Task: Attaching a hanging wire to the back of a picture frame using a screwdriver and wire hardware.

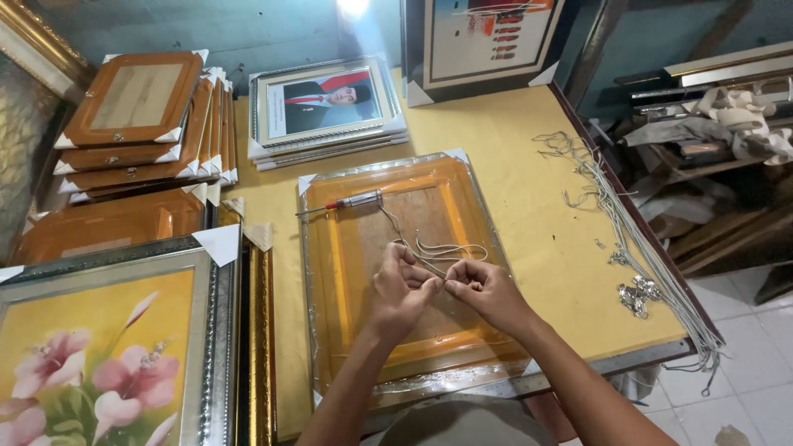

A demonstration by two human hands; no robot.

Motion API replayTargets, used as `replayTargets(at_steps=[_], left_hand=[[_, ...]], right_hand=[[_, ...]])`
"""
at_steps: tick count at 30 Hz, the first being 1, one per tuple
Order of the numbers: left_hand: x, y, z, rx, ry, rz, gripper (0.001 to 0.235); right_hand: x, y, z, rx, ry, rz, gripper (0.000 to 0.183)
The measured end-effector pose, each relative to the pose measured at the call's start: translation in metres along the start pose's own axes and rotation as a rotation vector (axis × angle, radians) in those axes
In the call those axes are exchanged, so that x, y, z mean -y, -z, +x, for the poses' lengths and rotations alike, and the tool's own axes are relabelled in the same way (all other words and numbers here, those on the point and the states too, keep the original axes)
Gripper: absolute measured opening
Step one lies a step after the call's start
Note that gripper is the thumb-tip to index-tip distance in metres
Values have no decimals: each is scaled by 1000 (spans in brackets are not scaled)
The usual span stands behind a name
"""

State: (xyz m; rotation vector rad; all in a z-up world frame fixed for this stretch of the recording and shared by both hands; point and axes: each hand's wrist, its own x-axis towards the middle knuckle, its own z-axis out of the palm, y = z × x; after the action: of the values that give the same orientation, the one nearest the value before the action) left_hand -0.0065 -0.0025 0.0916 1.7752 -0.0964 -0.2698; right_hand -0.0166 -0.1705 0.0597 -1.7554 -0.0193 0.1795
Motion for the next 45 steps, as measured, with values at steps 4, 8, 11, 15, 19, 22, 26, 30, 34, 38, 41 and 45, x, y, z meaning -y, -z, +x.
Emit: replayTargets(at_steps=[4,8,11,15,19,22,26,30,34,38,41,45], left_hand=[[-6,-7,0,61,-42,166,35],[-3,-31,2,77,-90,287,33],[2,-55,7,89,-104,298,31],[5,-101,0,217,-138,213,37],[-26,-136,3,296,-183,93,30],[-29,-143,16,345,-74,147,27],[-8,-160,35,336,69,226,27],[-6,-178,45,354,117,238,27],[3,-178,51,306,179,242,27],[11,-150,54,61,99,148,17],[29,-122,55,-162,136,121,11],[38,-83,45,-357,226,281,9]], right_hand=[[-6,5,-6,-56,-43,-18,11],[-21,15,-17,-197,-93,-150,11],[-26,26,-27,-310,-122,-223,12],[-51,46,-40,-400,-184,-357,12],[-22,82,-58,-419,-344,-222,7],[-53,124,-71,-624,-394,-482,22],[-92,174,-84,-825,-539,-709,16],[-105,202,-85,-801,-608,-696,21],[-104,208,-82,-772,-594,-724,21],[-91,194,-66,-752,-478,-824,18],[-87,170,-48,-662,-306,-867,17],[-78,127,-19,-468,-60,-843,14]])
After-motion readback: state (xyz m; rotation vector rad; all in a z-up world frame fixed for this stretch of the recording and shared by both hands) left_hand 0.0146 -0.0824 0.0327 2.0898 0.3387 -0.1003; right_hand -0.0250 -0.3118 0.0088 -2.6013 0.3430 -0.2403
